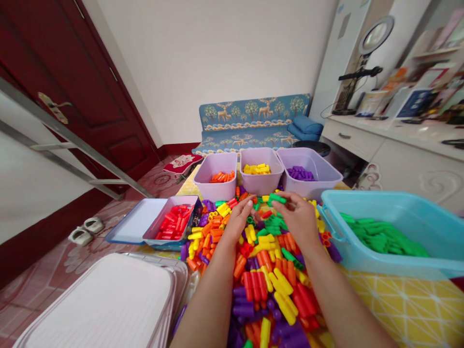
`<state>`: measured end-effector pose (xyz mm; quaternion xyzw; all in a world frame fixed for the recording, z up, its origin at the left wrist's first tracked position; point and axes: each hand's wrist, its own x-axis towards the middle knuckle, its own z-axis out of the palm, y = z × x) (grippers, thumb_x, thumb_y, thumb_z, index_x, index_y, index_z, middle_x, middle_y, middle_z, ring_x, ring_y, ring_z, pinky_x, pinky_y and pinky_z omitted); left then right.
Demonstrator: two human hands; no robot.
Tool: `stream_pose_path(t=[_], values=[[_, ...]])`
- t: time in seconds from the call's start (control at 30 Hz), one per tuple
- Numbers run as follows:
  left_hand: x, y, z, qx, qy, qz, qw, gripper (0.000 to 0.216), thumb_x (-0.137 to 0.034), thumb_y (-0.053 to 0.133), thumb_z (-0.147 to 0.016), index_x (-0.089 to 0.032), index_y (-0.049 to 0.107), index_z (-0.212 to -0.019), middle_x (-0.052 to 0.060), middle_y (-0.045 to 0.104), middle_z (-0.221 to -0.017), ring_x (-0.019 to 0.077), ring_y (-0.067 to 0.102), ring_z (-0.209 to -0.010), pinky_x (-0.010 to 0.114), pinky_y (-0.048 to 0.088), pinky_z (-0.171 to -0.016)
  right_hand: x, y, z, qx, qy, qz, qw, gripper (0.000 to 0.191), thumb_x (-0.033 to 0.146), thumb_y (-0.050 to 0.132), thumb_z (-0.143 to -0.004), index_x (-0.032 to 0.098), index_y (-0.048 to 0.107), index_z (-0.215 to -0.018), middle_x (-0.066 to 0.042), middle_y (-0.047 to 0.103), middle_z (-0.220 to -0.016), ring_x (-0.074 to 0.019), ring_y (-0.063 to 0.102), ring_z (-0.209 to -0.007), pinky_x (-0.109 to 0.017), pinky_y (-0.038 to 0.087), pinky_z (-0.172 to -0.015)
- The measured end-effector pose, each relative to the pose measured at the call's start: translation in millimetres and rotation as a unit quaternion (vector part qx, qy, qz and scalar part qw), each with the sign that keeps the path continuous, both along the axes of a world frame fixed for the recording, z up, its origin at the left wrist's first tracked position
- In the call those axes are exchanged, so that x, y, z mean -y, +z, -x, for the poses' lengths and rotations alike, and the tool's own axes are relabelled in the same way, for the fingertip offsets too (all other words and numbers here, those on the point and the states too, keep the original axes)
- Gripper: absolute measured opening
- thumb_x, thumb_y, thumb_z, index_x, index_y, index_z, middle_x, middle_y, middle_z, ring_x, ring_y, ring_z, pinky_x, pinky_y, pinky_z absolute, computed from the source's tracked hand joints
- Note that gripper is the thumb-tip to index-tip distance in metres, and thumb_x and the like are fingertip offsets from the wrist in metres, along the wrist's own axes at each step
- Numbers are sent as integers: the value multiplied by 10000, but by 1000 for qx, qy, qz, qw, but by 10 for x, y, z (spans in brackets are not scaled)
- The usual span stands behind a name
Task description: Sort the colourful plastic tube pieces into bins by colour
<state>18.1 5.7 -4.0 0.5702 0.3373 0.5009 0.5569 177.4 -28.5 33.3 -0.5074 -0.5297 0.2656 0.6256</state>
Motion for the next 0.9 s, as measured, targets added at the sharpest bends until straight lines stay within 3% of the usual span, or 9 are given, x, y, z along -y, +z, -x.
stream_pose_path(t=[0.1,0.2,0.33,0.43,0.53,0.63,0.7,0.77,0.9], values=[[-38,-22,10,44,33,7,998,502,-413,609,-791,-144,592,-1215,32,676,-681,152,603,-615,275,468,-646,8,148,-154,-177,-106,-114,972,323,337,685,-741,198,633,-1028,-17,677,-866,-138,650,-709,-344,526,-764],[-44,-15,29,59,37,26,997,481,-319,669,-720,-152,617,-1169,26,675,-730,132,600,-651,225,433,-598,12,235,-330,-344,-119,-182,913,204,360,582,-822,218,596,-968,-37,648,-1040,-152,671,-925,-377,498,-913],[-28,5,53,87,22,50,995,484,-256,651,-689,-160,625,-1163,35,672,-804,115,580,-667,180,344,-488,24,235,-471,-452,-81,-159,874,341,448,314,-925,231,568,-857,-73,592,-1216,-172,618,-1104,-387,497,-934],[-32,-1,63,123,15,60,990,495,-188,631,-643,-155,641,-1136,32,666,-819,106,572,-674,173,346,-493,38,229,-427,-448,-67,-96,886,321,464,368,-898,234,591,-910,-63,624,-1180,-156,653,-998,-328,540,-797],[-48,-24,70,141,6,57,988,509,-134,575,-608,-155,654,-1111,28,667,-821,106,568,-693,174,382,-536,40,223,-316,-331,-11,21,943,260,416,571,-786,211,636,-934,-50,698,-970,-142,666,-784,-252,514,-639],[-63,-52,78,140,-8,47,989,535,-105,521,-570,-157,669,-1082,37,687,-866,119,580,-741,196,434,-615,35,145,-242,-78,99,118,985,305,392,664,-711,192,682,-941,-59,726,-876,-187,668,-762,-292,511,-663],[-69,-66,82,130,-8,38,991,536,-99,502,-564,-159,678,-1067,49,700,-932,137,599,-800,227,465,-701,35,36,-230,113,141,144,973,299,348,702,-668,215,713,-936,-64,737,-908,-233,674,-803,-349,516,-716],[-72,-75,85,120,7,22,993,520,-98,497,-572,-159,684,-1054,61,707,-999,163,617,-890,273,469,-823,35,-92,-230,275,127,150,941,341,260,733,-614,257,733,-956,-64,739,-953,-278,674,-837,-395,510,-746],[-72,-83,78,104,28,2,994,470,-99,544,-607,-169,676,-1052,69,695,-1096,201,611,-1043,332,433,-955,9,-265,-190,404,96,141,899,425,178,702,-630,309,724,-1033,-47,734,-991,-297,672,-871,-412,494,-773]])
